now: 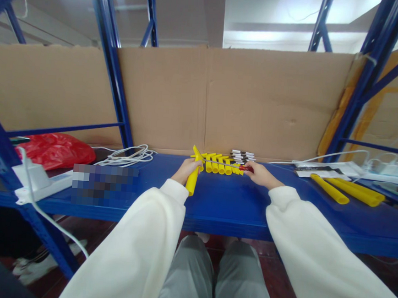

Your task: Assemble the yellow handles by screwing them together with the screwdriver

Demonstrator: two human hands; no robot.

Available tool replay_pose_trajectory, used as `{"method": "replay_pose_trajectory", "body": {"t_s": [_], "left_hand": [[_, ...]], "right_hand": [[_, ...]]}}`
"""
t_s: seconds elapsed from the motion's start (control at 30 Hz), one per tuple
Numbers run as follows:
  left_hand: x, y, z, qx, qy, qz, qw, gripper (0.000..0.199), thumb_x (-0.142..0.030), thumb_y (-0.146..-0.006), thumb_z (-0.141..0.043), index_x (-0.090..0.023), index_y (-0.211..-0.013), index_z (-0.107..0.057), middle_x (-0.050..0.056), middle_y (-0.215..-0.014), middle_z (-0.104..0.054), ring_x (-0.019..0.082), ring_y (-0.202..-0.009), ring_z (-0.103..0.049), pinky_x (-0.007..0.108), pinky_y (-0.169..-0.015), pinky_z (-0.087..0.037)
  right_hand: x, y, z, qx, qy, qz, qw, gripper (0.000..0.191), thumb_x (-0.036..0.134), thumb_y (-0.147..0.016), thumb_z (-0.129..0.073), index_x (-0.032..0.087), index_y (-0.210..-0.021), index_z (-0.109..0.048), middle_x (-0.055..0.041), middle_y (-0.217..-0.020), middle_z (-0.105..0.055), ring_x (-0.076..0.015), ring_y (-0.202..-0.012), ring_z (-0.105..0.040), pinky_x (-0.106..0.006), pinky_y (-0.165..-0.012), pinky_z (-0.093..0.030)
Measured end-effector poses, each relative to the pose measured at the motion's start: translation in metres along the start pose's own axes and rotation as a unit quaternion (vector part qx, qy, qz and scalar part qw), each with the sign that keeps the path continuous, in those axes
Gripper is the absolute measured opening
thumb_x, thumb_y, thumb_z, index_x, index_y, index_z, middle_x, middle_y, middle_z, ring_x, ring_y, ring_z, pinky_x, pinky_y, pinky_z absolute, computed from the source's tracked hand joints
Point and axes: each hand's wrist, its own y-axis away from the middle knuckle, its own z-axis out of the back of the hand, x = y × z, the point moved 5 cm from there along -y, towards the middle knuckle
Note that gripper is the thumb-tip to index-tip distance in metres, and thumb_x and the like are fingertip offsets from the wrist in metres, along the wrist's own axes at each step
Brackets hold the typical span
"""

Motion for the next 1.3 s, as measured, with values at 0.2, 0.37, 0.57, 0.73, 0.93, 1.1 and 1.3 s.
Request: {"method": "replay_pose_trajectory", "body": {"t_s": [0.2, 0.37, 0.57, 0.73, 0.93, 1.1, 1.3], "left_hand": [[-0.001, 0.001, 0.003, -0.013, -0.007, 0.0, 1.0, 0.007, -0.008, -0.066, -0.058, -0.015, -0.066, -0.06, -0.004, -0.039, -0.048, 0.011, -0.037, -0.046, 0.022, -0.043, -0.035], [-0.001, 0.002, 0.002, -0.007, -0.016, 0.001, 1.0, 0.007, -0.008, -0.067, -0.058, -0.015, -0.067, -0.06, -0.003, -0.039, -0.049, 0.011, -0.036, -0.045, 0.022, -0.043, -0.036], [-0.001, 0.001, -0.001, 0.001, -0.016, -0.005, 1.0, 0.008, -0.007, -0.066, -0.058, -0.015, -0.066, -0.06, -0.003, -0.04, -0.049, 0.011, -0.036, -0.045, 0.022, -0.043, -0.036], [0.0, 0.0, -0.001, 0.006, -0.024, -0.009, 1.0, 0.008, -0.007, -0.066, -0.058, -0.015, -0.064, -0.06, -0.003, -0.04, -0.049, 0.011, -0.037, -0.046, 0.022, -0.044, -0.035], [-0.001, 0.002, -0.001, -0.003, -0.037, -0.012, 0.999, 0.01, -0.007, -0.068, -0.055, -0.014, -0.066, -0.062, -0.003, -0.039, -0.048, 0.011, -0.038, -0.046, 0.022, -0.044, -0.035], [-0.003, 0.005, -0.002, 0.005, -0.034, -0.019, 0.999, 0.013, -0.005, -0.067, -0.056, -0.016, -0.06, -0.057, -0.004, -0.039, -0.049, 0.01, -0.036, -0.045, 0.02, -0.042, -0.034], [-0.004, 0.005, -0.003, 0.004, -0.03, -0.022, 0.999, 0.017, -0.004, -0.069, -0.055, -0.017, -0.058, -0.054, -0.004, -0.039, -0.048, 0.009, -0.035, -0.045, 0.02, -0.042, -0.035]], "right_hand": [[0.001, 0.001, 0.002, -0.006, 0.004, 0.003, 1.0, 0.012, 0.02, -0.084, -0.056, 0.021, -0.094, -0.063, -0.0074, -0.09, -0.072, -0.0208, -0.078, -0.065, -0.031, -0.074, -0.049], [0.003, 0.002, 0.003, -0.001, -0.001, -0.001, 1.0, 0.013, 0.018, -0.085, -0.056, 0.021, -0.096, -0.062, -0.0079, -0.091, -0.072, -0.0205, -0.081, -0.066, -0.03, -0.076, -0.049], [-0.002, 0.001, 0.001, -0.005, 0.004, 0.001, 1.0, 0.014, 0.02, -0.084, -0.057, 0.022, -0.097, -0.063, -0.0083, -0.095, -0.073, -0.0212, -0.083, -0.067, -0.03, -0.078, -0.049], [-0.009, -0.002, -0.002, -0.02, 0.011, 0.016, 1.0, 0.017, 0.024, -0.083, -0.061, 0.024, -0.099, -0.065, -0.005, -0.09, -0.073, -0.0204, -0.082, -0.066, -0.029, -0.077, -0.049], [-0.004, 0.0, 0.001, -0.014, 0.008, 0.012, 1.0, 0.013, 0.022, -0.085, -0.056, 0.022, -0.096, -0.063, -0.0067, -0.092, -0.073, -0.0202, -0.08, -0.066, -0.029, -0.075, -0.049], [0.002, 0.002, 0.003, -0.005, 0.002, 0.0, 1.0, 0.013, 0.019, -0.084, -0.056, 0.021, -0.096, -0.062, -0.0086, -0.095, -0.073, -0.0208, -0.081, -0.066, -0.031, -0.077, -0.049], [-0.002, 0.001, 0.004, -0.02, 0.014, -0.006, 1.0, 0.015, 0.023, -0.084, -0.06, 0.023, -0.098, -0.063, -0.0073, -0.096, -0.073, -0.022, -0.083, -0.066, -0.032, -0.078, -0.049]]}}
